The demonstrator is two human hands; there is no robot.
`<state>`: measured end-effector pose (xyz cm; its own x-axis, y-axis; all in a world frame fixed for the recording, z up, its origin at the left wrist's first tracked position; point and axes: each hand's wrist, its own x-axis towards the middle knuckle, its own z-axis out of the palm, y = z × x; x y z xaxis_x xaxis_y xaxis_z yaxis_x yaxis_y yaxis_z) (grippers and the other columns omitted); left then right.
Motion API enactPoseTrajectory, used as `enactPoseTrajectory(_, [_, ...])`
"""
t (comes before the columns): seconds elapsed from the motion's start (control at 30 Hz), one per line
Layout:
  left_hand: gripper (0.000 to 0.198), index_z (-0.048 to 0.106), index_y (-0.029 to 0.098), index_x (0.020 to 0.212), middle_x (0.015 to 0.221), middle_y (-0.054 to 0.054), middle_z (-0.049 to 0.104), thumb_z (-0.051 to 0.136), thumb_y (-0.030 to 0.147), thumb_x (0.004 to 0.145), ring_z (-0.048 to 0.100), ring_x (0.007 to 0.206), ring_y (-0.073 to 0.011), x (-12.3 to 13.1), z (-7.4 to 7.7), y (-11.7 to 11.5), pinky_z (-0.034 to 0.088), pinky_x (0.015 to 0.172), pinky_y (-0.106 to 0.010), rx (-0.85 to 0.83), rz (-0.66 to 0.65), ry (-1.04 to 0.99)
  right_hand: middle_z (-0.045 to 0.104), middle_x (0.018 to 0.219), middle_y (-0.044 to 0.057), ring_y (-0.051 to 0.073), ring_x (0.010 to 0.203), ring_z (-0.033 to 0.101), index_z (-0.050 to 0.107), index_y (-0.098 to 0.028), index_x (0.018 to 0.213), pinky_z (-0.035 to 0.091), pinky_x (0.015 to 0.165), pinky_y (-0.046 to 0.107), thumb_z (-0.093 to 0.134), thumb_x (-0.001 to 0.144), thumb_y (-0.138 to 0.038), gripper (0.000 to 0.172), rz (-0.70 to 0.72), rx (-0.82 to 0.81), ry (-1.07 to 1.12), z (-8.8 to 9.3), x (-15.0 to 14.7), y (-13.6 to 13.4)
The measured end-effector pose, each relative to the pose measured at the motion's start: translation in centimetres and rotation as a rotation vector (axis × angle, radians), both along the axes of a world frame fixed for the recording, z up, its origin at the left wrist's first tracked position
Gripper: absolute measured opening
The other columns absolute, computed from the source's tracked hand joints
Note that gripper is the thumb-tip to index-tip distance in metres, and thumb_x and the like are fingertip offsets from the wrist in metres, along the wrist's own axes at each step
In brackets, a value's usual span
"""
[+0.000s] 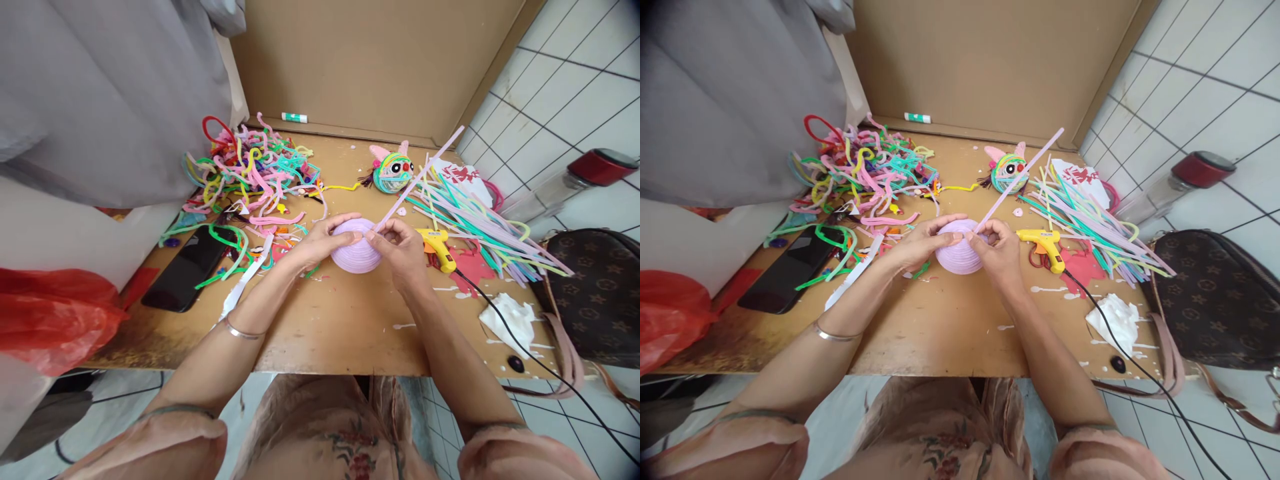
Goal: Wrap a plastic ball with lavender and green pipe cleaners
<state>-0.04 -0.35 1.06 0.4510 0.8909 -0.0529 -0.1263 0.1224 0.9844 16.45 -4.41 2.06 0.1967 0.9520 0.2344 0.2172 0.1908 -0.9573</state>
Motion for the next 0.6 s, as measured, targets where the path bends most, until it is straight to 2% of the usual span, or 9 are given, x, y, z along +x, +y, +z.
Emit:
enactPoseTrajectory(0.23, [0.071,0.063,0.016,0.129,0.127,-0.013,0.067,0.082,0.039,0.065,0.062,0.112,-0.0264,-0.1,-0.2,0.2,0.046,0.098,-0.038,-0.004,-0.026,-0.029,0.060,0.069,-0.001,0.012,0.063,0.047,0.067,-0.020,0.076,0.037,0.058,0.027,0.077,0.063,-0.047,0.032,0.083,-0.075,0.059,0.7,0.8,0.1])
enactPoseTrajectory(0.37, [0.072,0.062,0.014,0.130,0.127,-0.014,0.066,0.082,0.039,0.065,0.062,0.111,-0.0251,-0.1,-0.2,0.2,0.046,0.096,-0.036,-0.008,-0.010,-0.018,0.064,0.076,0.000,0.013,0.069,0.053,0.069,-0.019,0.084,0.041,0.063,0.028,0.074,0.064,-0.037,0.027,0.209,-0.122,0.029,1.5,2.2,0.2])
enactPoseTrajectory(0.47, [0.072,0.062,0.014,0.131,0.127,-0.014,0.066,0.081,0.039,0.066,0.062,0.110,-0.0246,-0.1,-0.3,0.2,0.047,0.095,-0.035,-0.012,0.000,-0.004,0.068,0.089,0.002,0.016,0.079,0.058,0.069,-0.019,0.092,0.046,0.072,0.031,0.068,0.061,-0.028,0.032,0.316,-0.108,-0.004,1.7,3.6,0.6])
enactPoseTrajectory(0.53, [0.070,0.063,0.015,0.130,0.126,-0.013,0.067,0.080,0.039,0.067,0.062,0.110,-0.0245,-0.2,-0.3,0.2,0.047,0.094,-0.035,-0.006,0.004,-0.001,0.070,0.094,0.004,0.019,0.085,0.061,0.069,-0.019,0.095,0.048,0.078,0.034,0.063,0.062,-0.026,0.034,0.250,-0.071,-0.083,1.5,4.5,1.0])
enactPoseTrajectory(0.6, [0.070,0.063,0.015,0.129,0.125,-0.013,0.067,0.080,0.040,0.066,0.063,0.108,-0.0243,-0.2,-0.4,0.3,0.048,0.093,-0.035,0.000,0.004,0.002,0.070,0.094,0.007,0.022,0.086,0.063,0.069,-0.018,0.095,0.049,0.082,0.037,0.057,0.067,-0.024,0.031,-0.013,-0.037,-0.267,1.3,5.5,1.3])
